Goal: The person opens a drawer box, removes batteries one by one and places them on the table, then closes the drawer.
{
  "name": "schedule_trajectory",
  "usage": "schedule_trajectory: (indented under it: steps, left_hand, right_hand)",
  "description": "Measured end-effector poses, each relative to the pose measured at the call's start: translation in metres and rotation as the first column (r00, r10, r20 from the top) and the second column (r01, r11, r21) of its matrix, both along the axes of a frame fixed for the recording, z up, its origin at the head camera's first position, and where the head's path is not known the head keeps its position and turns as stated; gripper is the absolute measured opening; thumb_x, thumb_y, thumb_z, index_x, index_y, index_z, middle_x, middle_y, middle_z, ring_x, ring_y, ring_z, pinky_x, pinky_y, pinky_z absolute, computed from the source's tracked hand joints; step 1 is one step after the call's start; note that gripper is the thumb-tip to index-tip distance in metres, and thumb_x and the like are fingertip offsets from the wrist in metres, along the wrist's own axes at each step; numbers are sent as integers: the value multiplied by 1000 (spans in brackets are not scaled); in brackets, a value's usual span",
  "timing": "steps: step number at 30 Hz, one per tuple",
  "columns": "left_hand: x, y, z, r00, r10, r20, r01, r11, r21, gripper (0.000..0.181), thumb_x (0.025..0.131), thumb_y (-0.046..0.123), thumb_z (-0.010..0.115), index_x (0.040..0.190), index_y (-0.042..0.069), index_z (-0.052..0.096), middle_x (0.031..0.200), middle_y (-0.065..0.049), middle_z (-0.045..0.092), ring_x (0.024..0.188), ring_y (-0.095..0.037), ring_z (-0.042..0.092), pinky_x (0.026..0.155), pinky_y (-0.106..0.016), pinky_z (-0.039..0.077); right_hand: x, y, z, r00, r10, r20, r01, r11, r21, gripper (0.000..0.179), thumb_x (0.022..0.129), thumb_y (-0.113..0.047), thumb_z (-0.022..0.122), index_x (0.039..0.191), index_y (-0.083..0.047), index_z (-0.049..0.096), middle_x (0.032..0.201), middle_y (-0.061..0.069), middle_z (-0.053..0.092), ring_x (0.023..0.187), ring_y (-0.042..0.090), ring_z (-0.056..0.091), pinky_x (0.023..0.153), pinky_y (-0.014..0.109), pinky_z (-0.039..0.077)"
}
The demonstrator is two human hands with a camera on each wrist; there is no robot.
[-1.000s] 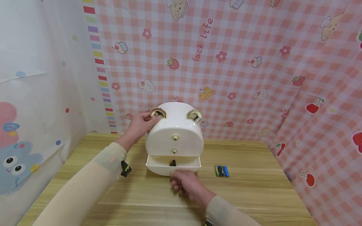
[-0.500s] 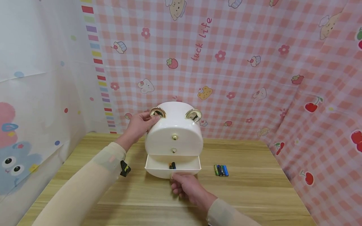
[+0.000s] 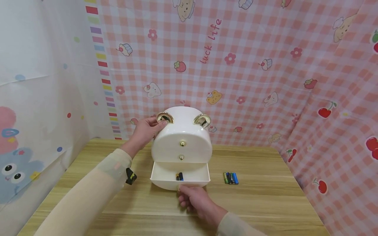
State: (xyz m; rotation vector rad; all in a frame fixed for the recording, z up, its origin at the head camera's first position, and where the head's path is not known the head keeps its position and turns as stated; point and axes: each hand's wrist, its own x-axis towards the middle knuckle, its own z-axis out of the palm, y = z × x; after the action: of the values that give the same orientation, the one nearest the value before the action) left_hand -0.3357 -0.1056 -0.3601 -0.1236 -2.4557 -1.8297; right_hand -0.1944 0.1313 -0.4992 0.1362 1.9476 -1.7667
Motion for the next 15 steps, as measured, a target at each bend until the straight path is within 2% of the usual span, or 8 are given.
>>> schedule_trajectory:
  steps: [15]
  left_hand:
    - [-2, -1, -2, 1000, -6, -5, 6, 1000, -8, 48, 98, 43, 78, 136, 13, 75, 132, -16, 74, 112, -26, 72, 82, -29, 62]
  right_hand:
    - [11, 0, -6, 1000, -9, -18, 8, 999, -39, 43, 105, -44, 64, 113, -4, 75, 77, -7, 68, 66, 8, 60, 61, 24, 45]
